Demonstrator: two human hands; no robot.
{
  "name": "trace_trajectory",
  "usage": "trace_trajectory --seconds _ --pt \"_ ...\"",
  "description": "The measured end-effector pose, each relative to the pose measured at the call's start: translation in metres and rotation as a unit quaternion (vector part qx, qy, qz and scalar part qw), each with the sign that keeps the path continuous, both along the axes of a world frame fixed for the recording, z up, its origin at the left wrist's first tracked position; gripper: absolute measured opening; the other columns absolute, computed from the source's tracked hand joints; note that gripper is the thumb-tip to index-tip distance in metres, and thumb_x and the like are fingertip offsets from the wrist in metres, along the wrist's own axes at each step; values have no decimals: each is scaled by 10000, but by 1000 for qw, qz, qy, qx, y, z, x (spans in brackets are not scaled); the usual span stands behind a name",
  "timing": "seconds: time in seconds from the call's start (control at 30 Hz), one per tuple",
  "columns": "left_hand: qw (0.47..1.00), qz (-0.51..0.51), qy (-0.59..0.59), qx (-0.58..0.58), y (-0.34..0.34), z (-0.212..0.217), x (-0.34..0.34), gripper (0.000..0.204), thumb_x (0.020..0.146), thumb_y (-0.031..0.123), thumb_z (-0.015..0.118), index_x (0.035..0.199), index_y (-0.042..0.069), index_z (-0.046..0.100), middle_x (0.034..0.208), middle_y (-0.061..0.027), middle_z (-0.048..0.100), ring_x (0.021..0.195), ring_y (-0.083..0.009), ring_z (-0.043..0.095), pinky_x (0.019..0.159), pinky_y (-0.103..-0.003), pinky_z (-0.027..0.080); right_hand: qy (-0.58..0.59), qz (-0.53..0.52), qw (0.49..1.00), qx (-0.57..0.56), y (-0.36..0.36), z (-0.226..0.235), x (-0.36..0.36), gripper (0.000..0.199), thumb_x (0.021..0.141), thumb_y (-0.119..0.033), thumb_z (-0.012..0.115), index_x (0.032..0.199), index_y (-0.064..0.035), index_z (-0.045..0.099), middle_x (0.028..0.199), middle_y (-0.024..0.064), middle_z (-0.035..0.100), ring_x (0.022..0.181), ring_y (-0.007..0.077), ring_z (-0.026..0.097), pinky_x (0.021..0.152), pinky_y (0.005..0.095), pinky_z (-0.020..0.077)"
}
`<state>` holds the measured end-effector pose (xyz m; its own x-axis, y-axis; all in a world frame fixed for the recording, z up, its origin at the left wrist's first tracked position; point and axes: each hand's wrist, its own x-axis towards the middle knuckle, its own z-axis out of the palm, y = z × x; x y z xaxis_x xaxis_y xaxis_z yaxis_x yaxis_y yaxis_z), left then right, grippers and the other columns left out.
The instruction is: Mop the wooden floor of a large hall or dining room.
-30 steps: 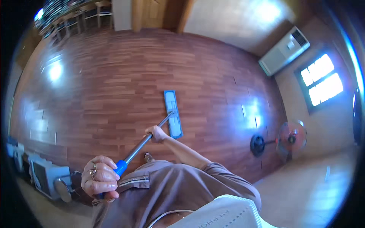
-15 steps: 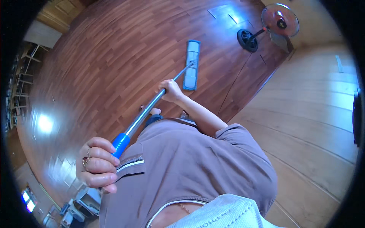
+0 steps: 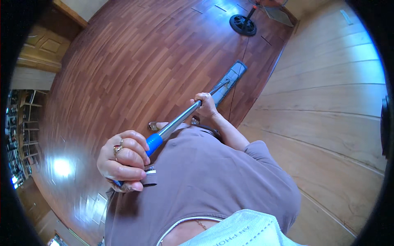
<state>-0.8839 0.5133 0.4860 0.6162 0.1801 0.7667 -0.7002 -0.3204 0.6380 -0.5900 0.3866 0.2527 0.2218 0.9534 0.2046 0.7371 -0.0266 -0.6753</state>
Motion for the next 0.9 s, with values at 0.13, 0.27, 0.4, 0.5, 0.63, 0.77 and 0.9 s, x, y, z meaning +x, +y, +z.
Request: trace_trajectory --seconds 0.13,0.27,0.4,0.5,0.63,0.77,0.9 --pt "999 -37 -2 5 39 75 -76 237 796 269 744 761 59 639 641 -13 583 625 -165 609 662 -340 475 -9 -34 999 -1 22 81 -83 266 724 -122 689 559 -36 498 545 158 486 517 329 516 478 391 374" --pt "999 -45 9 14 83 149 -161 243 789 270 750 751 57 640 642 -15 587 619 -165 610 669 -346 477 -1 -53 995 -84 52 149 -172 275 727 -225 700 566 -53 558 597 159 568 620 366 578 581 428 446" --pt "999 -28 2 -25 85 199 -205 243 777 267 761 745 59 641 651 -21 594 623 -175 611 667 -358 476 -2 -33 994 -104 51 204 -215 289 743 -239 686 563 -48 566 606 192 558 597 388 578 536 443 448" --pt "995 -64 69 -22 94 238 -229 237 803 292 742 794 73 652 705 -26 611 699 -193 627 707 -376 475 16 -35 997 -61 54 240 -239 329 738 -192 691 549 -25 480 550 187 452 522 365 499 486 413 371" --pt "994 -57 93 -21 70 264 -201 213 801 263 737 753 75 651 702 -30 609 714 -206 628 738 -390 467 -2 -31 996 -80 32 257 -207 327 741 -220 695 561 -29 500 554 175 473 546 372 522 497 421 377" --pt "990 -74 118 -3 27 230 -108 193 793 229 737 735 75 636 700 -36 617 708 -210 625 788 -410 449 -36 -20 999 -12 -10 206 -123 301 745 -206 695 568 -42 515 555 155 495 548 346 534 495 403 388" --pt "990 -49 129 13 -110 -40 153 153 773 173 743 732 79 630 728 -42 633 792 -240 663 860 -445 425 -51 9 998 -34 -112 -59 164 295 739 -214 713 583 -42 531 564 141 509 571 336 553 584 415 421"
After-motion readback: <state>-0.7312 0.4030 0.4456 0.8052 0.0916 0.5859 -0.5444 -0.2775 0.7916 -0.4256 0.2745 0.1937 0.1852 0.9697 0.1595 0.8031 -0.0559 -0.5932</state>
